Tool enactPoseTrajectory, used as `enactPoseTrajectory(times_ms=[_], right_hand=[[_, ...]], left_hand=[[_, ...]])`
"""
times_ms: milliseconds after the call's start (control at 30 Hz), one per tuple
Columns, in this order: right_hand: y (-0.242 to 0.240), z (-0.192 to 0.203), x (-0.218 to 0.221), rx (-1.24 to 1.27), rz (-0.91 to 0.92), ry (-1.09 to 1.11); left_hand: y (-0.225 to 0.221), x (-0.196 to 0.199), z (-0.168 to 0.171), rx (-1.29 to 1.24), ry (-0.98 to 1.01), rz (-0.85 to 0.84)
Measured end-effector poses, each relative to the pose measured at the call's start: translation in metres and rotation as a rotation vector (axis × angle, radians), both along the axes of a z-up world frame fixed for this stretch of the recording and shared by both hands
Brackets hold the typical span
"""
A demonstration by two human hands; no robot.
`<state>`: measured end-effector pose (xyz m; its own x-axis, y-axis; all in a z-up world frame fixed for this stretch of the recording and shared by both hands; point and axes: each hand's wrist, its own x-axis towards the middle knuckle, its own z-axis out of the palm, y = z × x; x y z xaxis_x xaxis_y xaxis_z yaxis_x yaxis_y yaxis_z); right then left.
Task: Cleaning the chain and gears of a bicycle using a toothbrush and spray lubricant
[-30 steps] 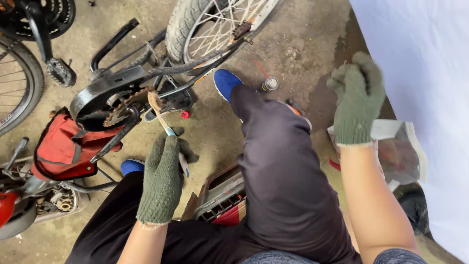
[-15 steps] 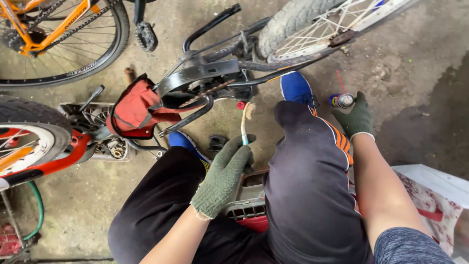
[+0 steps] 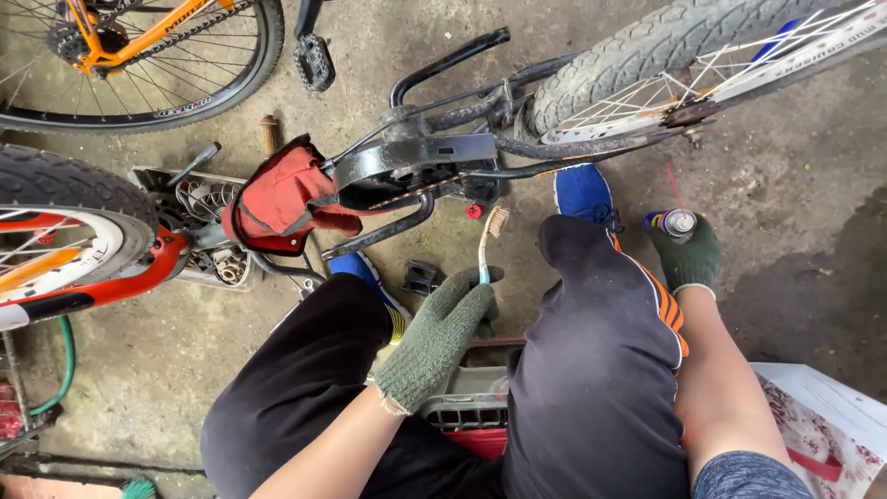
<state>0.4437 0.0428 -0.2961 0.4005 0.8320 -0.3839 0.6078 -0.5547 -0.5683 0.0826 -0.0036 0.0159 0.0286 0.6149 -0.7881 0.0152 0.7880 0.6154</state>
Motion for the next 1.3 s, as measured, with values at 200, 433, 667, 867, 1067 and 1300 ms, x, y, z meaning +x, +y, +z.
enactPoseTrajectory(times_ms=[200,433,667,867,1067,1300], right_hand=[[-0.015,0.029,0.008,0.056,-0.193,0.013],[-0.04,0.114,0.07,0.751,-0.133,-0.118],[-0.036,0.293,0.043,1.095,-0.312,0.575],[-0.074,0.393,-0.083,1.005,0.111,0.193],[-0.083,0.384,-0.156,0.987,0.236,-0.025],[-0.099,0.37,-0.155,1.003,0.295,-0.054]], left_hand=[[-0.005,0.002,-0.004,0.067,0.051,-0.136],[-0.015,0.013,0.038,0.221,0.012,-0.199],[-0.034,0.0,0.045,0.279,-0.055,-0.046],[-0.053,-0.029,0.051,0.365,-0.237,0.13],[-0.059,-0.033,0.003,0.244,-0.17,0.244],[-0.06,-0.035,0.061,0.259,0.036,0.02]])
